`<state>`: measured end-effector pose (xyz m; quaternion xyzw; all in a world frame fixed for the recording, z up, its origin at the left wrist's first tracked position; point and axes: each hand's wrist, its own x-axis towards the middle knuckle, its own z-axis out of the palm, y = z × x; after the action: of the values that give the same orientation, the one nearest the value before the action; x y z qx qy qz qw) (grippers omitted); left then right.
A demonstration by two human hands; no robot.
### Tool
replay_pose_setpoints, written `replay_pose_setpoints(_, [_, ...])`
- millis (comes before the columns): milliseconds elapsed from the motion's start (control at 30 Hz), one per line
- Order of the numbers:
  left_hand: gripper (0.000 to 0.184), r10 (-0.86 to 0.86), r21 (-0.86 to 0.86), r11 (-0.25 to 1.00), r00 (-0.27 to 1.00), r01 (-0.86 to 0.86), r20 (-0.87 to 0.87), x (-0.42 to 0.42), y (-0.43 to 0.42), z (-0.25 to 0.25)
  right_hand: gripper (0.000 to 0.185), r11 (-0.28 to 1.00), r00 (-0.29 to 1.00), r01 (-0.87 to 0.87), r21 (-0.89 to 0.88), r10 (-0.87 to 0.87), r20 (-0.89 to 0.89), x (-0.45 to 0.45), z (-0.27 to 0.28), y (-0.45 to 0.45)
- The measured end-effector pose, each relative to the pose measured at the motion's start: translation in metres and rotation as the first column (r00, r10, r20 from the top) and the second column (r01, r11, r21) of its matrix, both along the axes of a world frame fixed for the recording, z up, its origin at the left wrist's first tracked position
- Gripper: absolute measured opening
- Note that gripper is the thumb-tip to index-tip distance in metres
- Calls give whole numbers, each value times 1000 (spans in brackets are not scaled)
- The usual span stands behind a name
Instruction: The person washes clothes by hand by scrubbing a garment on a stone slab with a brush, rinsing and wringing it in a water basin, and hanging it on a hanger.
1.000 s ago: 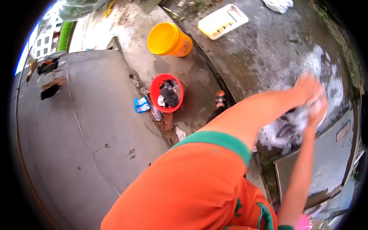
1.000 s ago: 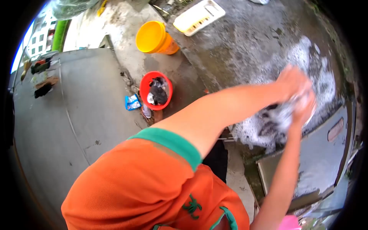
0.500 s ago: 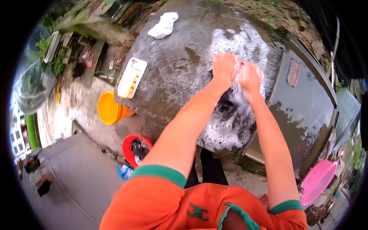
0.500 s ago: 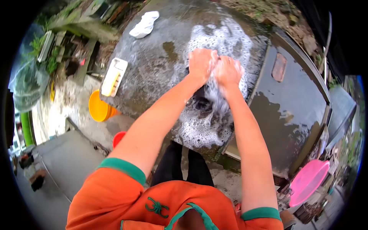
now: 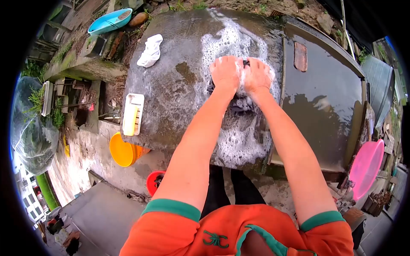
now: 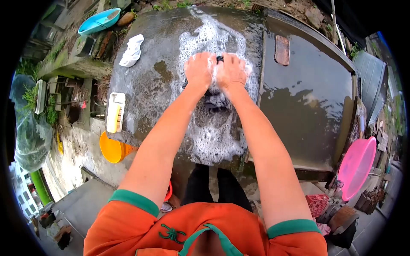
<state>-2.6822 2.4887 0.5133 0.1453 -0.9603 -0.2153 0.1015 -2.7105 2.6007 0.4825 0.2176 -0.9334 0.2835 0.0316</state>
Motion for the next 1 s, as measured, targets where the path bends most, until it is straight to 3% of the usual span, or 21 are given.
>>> replay_pose_setpoints(67, [23,-161,47,984,976,169,-144,25,2,-3,31,995,995,95,21,-96,38,21,-8,9])
replay_pose_setpoints(133, [22,-213,173,935,879,310,-426,69,6,-21,29,978,911,184,-96,-133,390,64,40,18])
replay_pose_setpoints(200, [25,-80,367,891,891,265,-448,122,22,-22,26,907,982,167,-387,-186,-13,134,21,26])
replay_pose_setpoints(267, [22,-124,331,906,912,264,-390,133,19,-43,25,962,972,-89,-256,28,-232,139,-2,40])
replay_pose_setpoints(300, [17,-167,201,955,956,218,-242,103,12,-26,27,946,982,-135,-295,87,-171,105,-3,33])
replay_pose_setpoints(333, [14,-121,176,978,992,114,30,67,9,-7,24,947,983,-174,-269,150,-106,69,-7,29])
replay_pose_setpoints(367, [13,-123,183,975,992,128,-38,45,3,3,20,987,995,-104,-120,103,-16,43,2,21])
replay_pose_setpoints(400, [14,-103,31,994,994,102,41,23,3,7,17,1000,994,20,-20,-18,105,21,5,11])
replay_pose_setpoints(433, [19,-45,-70,997,999,44,-24,14,6,-3,20,994,991,110,-21,-111,-69,8,5,6])
replay_pose_setpoints(533, [26,-135,120,980,973,159,-187,51,8,-14,24,949,971,-145,281,190,-142,40,-4,28])
replay_pose_setpoints(567, [31,-208,247,935,957,255,-202,79,5,-17,28,994,997,6,-111,3,82,78,30,22])
replay_pose_setpoints(600, [29,-214,263,913,916,311,-339,107,4,-32,31,991,987,132,-35,-128,101,117,52,19])
replay_pose_setpoints(667, [21,-76,393,865,856,311,-511,151,17,-41,41,993,969,-70,-94,45,-244,171,16,22])
replay_pose_setpoints(733, [17,-112,262,940,920,221,-375,136,5,-46,30,975,962,-194,104,210,-173,157,-7,26])
replay_pose_setpoints(800, [14,-132,54,986,943,155,-305,76,-9,-41,35,951,940,-299,81,279,197,71,-18,19])
replay_pose_setpoints(833, [17,-29,89,996,999,25,45,45,-9,-7,43,946,912,-291,145,229,340,40,24,6])
replay_pose_setpoints(867, [17,35,-30,999,999,-34,20,23,-7,-3,51,936,871,-285,207,162,464,13,62,-6])
replay_pose_setpoints(900, [19,86,-71,994,993,-80,78,11,-1,12,51,981,947,7,191,-68,314,3,44,-10])
replay_pose_setpoints(933, [21,-5,-18,1000,999,5,33,23,2,6,50,947,935,288,141,-310,172,5,14,-6])
replay_pose_setpoints(967, [22,-85,31,996,996,86,-21,36,3,-6,46,982,981,186,39,-187,46,8,-21,6])
replay_pose_setpoints(1000, [24,-160,68,984,984,166,-84,46,0,-13,42,971,960,228,-75,-211,186,27,1,7])
